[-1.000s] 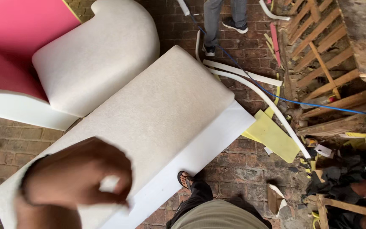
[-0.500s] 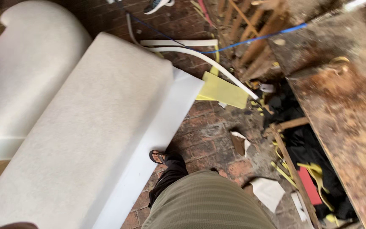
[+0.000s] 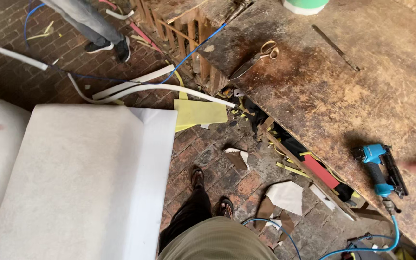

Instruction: The person staples a light-colored fabric over a foam cushion using a pneumatic staple gun. They smooth the fabric, pull it taut, and secure it along the edges of the cushion. The person then flips the cushion and continues stapling the remaining edges.

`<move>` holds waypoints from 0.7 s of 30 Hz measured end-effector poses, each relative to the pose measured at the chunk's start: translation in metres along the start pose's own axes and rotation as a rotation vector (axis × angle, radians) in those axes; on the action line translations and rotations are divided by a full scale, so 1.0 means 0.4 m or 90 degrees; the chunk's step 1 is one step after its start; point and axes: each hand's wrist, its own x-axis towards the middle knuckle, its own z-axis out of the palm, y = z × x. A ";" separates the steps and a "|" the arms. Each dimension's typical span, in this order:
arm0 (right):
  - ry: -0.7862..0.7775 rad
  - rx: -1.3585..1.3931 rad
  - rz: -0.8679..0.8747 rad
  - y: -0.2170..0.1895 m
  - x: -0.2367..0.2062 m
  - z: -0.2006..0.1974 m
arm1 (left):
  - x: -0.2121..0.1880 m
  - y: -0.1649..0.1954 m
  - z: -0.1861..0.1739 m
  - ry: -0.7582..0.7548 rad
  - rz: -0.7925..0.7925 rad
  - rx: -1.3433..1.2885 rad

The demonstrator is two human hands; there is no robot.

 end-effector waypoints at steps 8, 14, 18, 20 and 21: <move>-0.534 0.285 -0.786 -0.412 -0.143 0.660 | 0.477 -0.025 1.003 -0.641 0.192 0.786; -0.297 0.312 -0.685 -0.555 -0.169 0.568 | 0.572 0.261 1.392 -0.659 0.359 0.560; -0.291 0.390 -0.706 -0.566 -0.104 0.496 | 0.670 0.371 1.501 -0.712 0.495 0.644; -0.322 0.401 -0.678 -0.561 -0.073 0.478 | 0.705 0.417 1.556 -0.714 0.519 0.702; -0.319 0.383 -0.679 -0.560 -0.064 0.470 | 0.715 0.435 1.585 -0.714 0.538 0.708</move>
